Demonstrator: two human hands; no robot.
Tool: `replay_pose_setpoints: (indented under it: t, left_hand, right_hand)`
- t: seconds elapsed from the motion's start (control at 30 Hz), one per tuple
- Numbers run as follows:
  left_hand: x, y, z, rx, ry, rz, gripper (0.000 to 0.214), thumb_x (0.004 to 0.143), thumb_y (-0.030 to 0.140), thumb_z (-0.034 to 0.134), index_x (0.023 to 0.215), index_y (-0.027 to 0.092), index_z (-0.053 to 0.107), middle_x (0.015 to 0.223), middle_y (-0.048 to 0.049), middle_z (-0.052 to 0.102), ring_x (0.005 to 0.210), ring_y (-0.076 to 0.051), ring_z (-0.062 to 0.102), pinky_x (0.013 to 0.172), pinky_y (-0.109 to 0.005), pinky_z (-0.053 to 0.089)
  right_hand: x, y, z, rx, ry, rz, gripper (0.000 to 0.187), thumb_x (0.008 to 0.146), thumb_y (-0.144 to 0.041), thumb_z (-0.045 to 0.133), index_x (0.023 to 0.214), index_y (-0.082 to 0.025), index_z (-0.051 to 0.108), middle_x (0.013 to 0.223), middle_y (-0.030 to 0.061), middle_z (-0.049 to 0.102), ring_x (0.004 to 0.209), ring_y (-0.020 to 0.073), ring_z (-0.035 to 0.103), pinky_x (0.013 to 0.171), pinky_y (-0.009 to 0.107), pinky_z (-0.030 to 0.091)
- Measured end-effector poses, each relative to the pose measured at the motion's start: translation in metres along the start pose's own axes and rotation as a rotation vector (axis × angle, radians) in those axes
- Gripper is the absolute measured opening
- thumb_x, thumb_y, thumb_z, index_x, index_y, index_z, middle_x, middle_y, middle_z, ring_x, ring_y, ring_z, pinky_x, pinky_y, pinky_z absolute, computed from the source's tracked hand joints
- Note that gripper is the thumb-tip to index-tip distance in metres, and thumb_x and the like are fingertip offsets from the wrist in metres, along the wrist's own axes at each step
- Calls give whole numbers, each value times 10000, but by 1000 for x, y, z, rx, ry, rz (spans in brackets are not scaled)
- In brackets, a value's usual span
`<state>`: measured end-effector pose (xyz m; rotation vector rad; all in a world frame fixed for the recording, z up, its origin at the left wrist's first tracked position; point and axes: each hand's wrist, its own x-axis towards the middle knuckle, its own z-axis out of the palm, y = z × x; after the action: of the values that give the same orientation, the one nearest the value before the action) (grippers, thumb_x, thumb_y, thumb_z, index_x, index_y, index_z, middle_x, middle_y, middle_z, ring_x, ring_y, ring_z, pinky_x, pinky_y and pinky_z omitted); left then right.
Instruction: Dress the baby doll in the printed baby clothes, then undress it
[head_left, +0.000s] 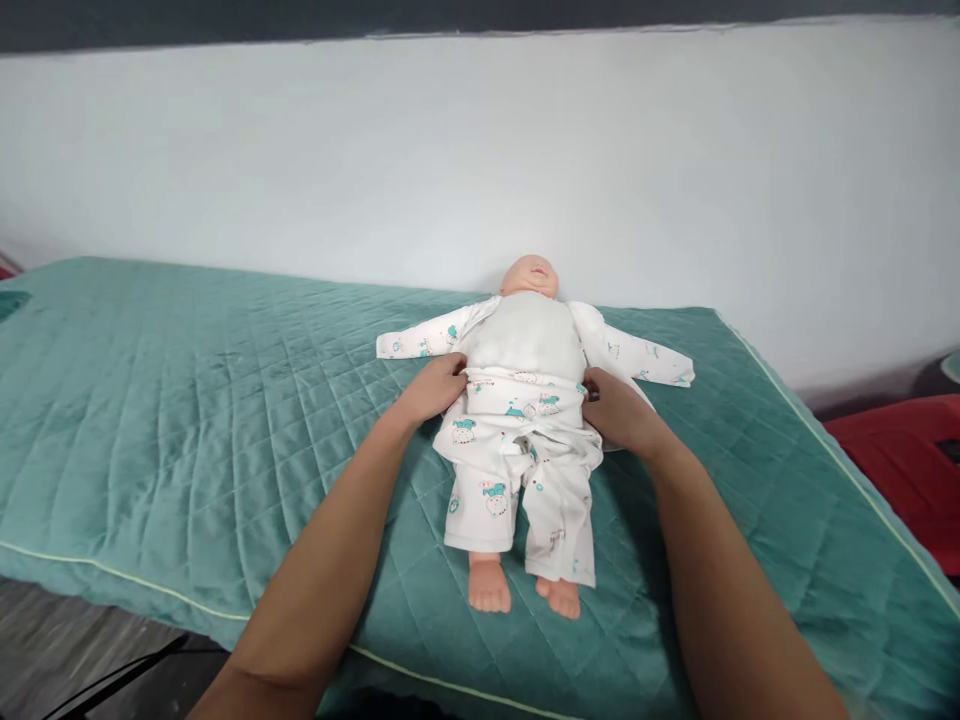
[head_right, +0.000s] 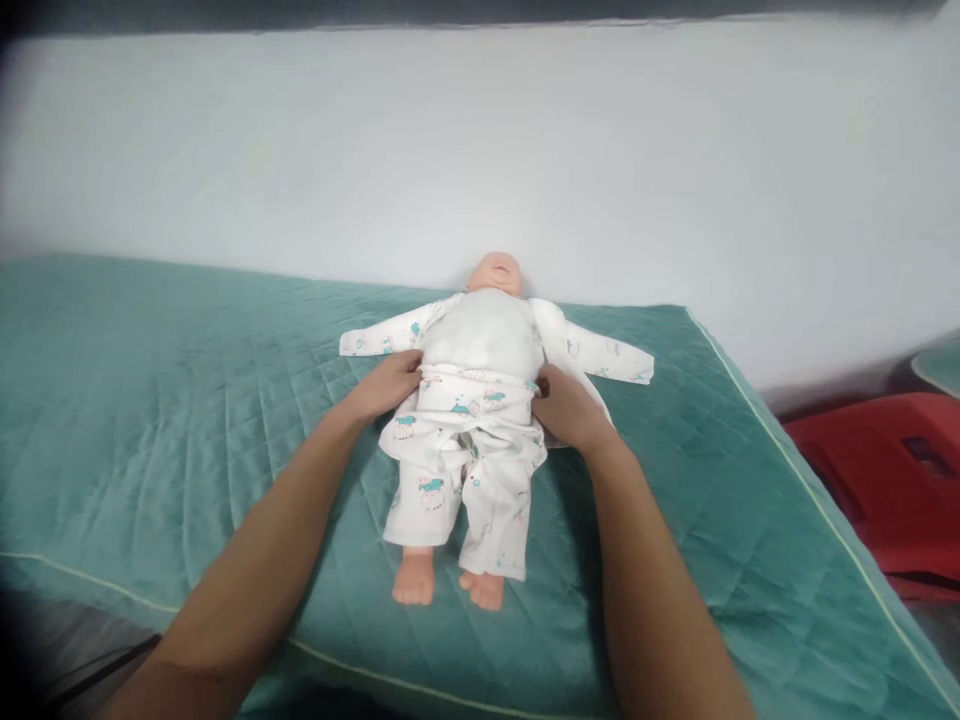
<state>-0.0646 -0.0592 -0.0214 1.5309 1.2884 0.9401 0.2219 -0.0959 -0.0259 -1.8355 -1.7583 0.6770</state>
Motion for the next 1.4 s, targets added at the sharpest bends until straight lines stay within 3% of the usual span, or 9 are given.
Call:
replay_pose_setpoints:
  t: [0.1, 0.27, 0.33, 0.47, 0.6, 0.73, 1.07, 1.27, 1.4]
  left_hand:
    - [-2, 4, 0, -5, -80, 2, 94, 626, 139, 669, 690, 196, 629, 698, -26, 683, 792, -229, 619, 699, -291, 470]
    - [-3, 2, 2, -297, -312, -86, 308, 647, 129, 687, 951, 177, 695, 838, -39, 747, 825, -195, 671, 746, -285, 524]
    - [-1, 0, 4, -399, -341, -98, 389, 643, 96, 681, 1024, 173, 694, 904, -57, 762, 850, -191, 690, 766, -290, 541]
    - [3, -3, 9, -532, -283, -84, 424, 630, 75, 706, 1046, 157, 698, 967, -86, 774, 897, -218, 721, 807, -330, 573]
    - [5, -3, 12, -622, -233, -102, 395, 645, 107, 726, 1039, 139, 705, 964, -99, 780, 914, -248, 737, 824, -369, 595]
    - [5, -3, 16, -683, -225, -154, 348, 657, 110, 714, 1003, 147, 718, 951, -90, 784, 900, -251, 741, 811, -376, 603]
    - [3, -5, 21, -600, -173, -89, 368, 582, 30, 638, 915, 165, 714, 929, -58, 779, 949, -240, 718, 829, -360, 583]
    - [1, -5, 22, -531, -139, -49, 328, 584, 57, 621, 878, 160, 720, 926, -55, 770, 903, -228, 698, 825, -350, 552]
    - [0, -7, 23, -354, -82, 32, 301, 627, 80, 590, 875, 165, 739, 903, -44, 768, 894, -228, 677, 878, -360, 525]
  right_hand:
    - [-2, -3, 1, 77, -7, -39, 104, 673, -170, 633, 764, -214, 609, 743, 26, 672, 695, 183, 543, 616, 292, 351]
    - [-7, -5, -3, 297, -47, -116, 175, 668, -196, 721, 833, -215, 666, 835, 36, 721, 780, 213, 576, 667, 295, 424]
    - [-8, -8, -3, 352, -50, -116, 205, 686, -212, 715, 888, -215, 681, 883, 34, 728, 827, 220, 592, 691, 296, 450]
    - [-12, -15, -2, 534, -53, -111, 238, 736, -245, 675, 972, -215, 677, 888, 13, 712, 852, 204, 610, 711, 293, 479]
    - [-17, -22, -3, 779, -81, -83, 193, 717, -259, 723, 890, -213, 652, 770, -13, 679, 702, 163, 596, 658, 287, 476]
    - [-17, -22, -2, 896, -111, -46, 234, 677, -279, 789, 849, -209, 648, 790, 4, 713, 662, 164, 623, 616, 286, 474]
    - [-9, -10, 4, 950, -127, 44, 286, 621, -184, 708, 905, -216, 702, 908, 17, 772, 809, 217, 708, 678, 315, 544]
    - [-6, -10, 6, 909, -98, 84, 227, 602, -190, 677, 823, -231, 708, 810, 8, 752, 747, 220, 693, 646, 318, 532]
    - [0, -3, 10, 799, -11, 105, 150, 622, -241, 665, 767, -233, 702, 709, -7, 714, 676, 210, 653, 594, 305, 492]
